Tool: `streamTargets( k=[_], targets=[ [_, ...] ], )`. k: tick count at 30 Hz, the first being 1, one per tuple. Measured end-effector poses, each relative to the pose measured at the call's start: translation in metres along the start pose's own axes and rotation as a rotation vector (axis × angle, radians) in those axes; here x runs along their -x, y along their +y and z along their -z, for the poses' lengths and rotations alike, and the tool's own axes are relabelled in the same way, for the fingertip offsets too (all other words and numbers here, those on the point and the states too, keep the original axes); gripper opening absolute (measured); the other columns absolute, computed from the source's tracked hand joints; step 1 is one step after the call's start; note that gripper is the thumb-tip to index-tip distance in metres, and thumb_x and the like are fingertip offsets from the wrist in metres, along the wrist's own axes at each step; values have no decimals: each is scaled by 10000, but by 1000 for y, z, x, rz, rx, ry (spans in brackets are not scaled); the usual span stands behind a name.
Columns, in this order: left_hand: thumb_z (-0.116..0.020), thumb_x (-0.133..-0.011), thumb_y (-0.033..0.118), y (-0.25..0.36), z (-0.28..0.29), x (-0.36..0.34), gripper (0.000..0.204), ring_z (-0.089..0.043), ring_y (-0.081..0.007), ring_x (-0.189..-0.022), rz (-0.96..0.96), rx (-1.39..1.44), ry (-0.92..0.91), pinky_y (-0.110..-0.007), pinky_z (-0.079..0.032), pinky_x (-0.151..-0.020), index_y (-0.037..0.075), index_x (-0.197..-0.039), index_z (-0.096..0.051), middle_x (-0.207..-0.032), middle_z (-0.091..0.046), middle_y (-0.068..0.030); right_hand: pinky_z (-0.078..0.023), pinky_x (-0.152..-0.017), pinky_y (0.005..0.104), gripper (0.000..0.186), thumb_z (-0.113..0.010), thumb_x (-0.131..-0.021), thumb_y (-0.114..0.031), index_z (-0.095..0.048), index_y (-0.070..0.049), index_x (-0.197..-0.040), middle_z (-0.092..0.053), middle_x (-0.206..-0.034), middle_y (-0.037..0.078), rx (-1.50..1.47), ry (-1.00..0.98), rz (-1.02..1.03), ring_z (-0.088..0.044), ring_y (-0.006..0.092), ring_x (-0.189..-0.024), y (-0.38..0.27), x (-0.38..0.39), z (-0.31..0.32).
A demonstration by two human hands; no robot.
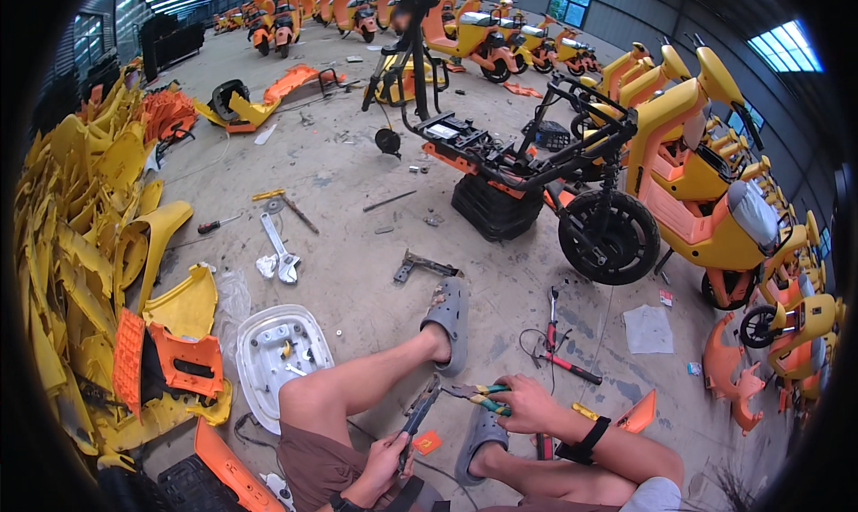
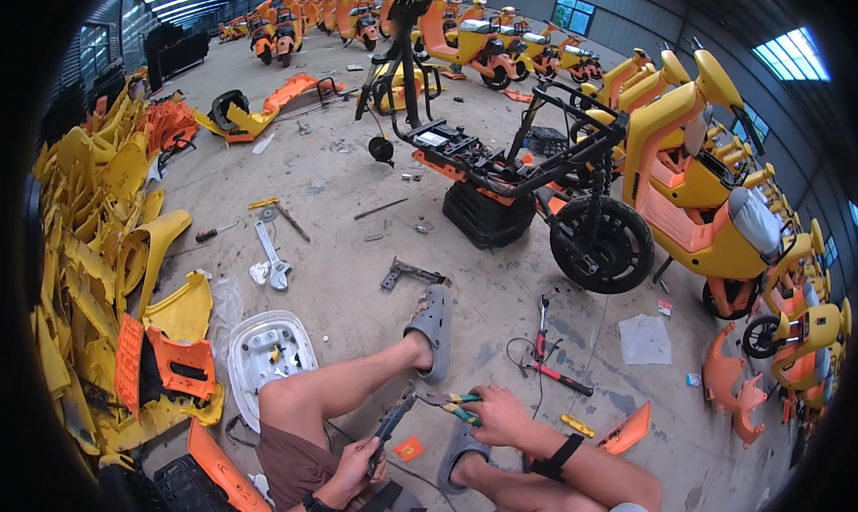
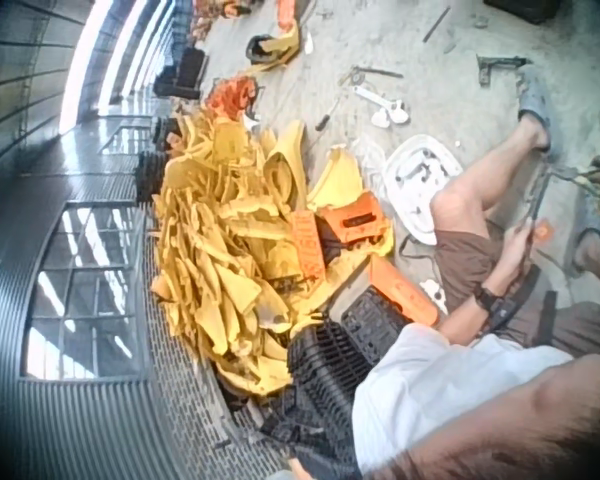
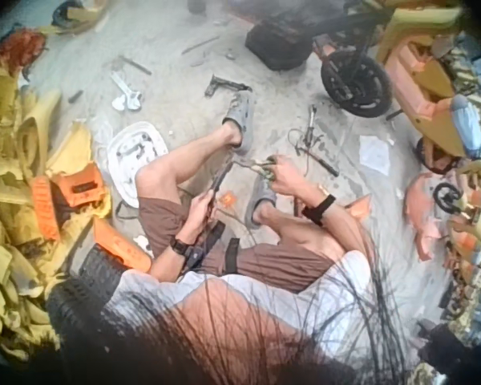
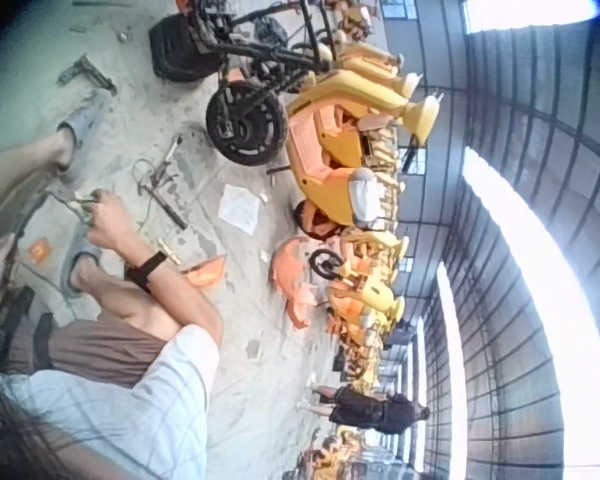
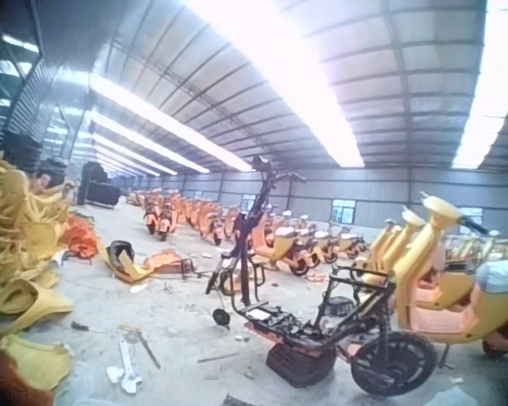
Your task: The person uses pliers and an adjustable wrench to loosen and disassemble a metal mechanical component while sitting on the floor of a large facility filled with scooters.
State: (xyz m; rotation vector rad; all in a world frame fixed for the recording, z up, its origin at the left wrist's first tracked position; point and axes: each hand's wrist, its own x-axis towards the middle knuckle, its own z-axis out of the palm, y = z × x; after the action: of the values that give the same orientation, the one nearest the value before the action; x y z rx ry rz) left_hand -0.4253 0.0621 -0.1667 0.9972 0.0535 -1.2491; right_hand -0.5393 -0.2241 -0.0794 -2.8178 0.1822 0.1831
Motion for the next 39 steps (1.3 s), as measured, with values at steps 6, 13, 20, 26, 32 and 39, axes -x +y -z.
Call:
streamTargets(
  k=[6, 13, 20, 26, 32, 39],
  targets=[
    [-440, -1033, 244, -6, -1, -5, 274, -467, -147, -408, 0, -23, 60, -288, -424, -430, 13, -902, -508, -633, -495, -60, -477, -885, 416, 460, -680, -682, -246, -705, -118, -1123, -599, -1168, 130, 23, -44, -19, -575, 319, -1040, 1, 4, -3],
    [-531, -993, 331, -15, -11, -4, 324, -395, -72, -387, -154, -231, 182, -231, -276, -342, 80, -796, -593, -534, -461, 34, -495, -876, 423, 434, -678, -713, -308, -706, -90, -1086, -634, -1150, 137, 21, -111, -15, -601, 342, -1017, 4, 4, -3],
    [-521, -997, 321, -14, -9, -6, 305, -369, -75, -378, -74, -201, 230, -237, -268, -336, 102, -790, -570, -527, -428, 38, -499, -887, 418, 437, -689, -732, -344, -707, -70, -1072, -638, -1164, 148, -44, -148, -73, -605, 341, -1047, 2, 0, -2],
    [-530, -987, 307, -2, -15, 6, 269, -325, -71, -369, 68, -214, 203, -237, -238, -334, 116, -801, -566, -518, -390, 40, -518, -849, 419, 428, -641, -704, -289, -694, -48, -1054, -660, -1086, 140, -88, 42, -187, -626, 348, -990, 11, 3, -5],
    [-530, -982, 297, 5, -32, 14, 259, -312, -68, -371, 76, -136, 198, -237, -227, -342, 126, -789, -561, -517, -388, 45, -520, -825, 405, 443, -677, -705, -296, -687, -20, -1052, -670, -1049, 151, -143, 105, -192, -637, 338, -959, 23, 0, 19],
    [-564, -960, 307, 14, -43, 26, 287, -396, -92, -377, 11, -122, 198, -245, -281, -343, 114, -748, -553, -514, -432, 32, -522, -777, 444, 452, -675, -710, -302, -693, -77, -1102, -689, -969, 167, -101, -266, -171, -649, 351, -901, 22, 3, -7]
  ],
)
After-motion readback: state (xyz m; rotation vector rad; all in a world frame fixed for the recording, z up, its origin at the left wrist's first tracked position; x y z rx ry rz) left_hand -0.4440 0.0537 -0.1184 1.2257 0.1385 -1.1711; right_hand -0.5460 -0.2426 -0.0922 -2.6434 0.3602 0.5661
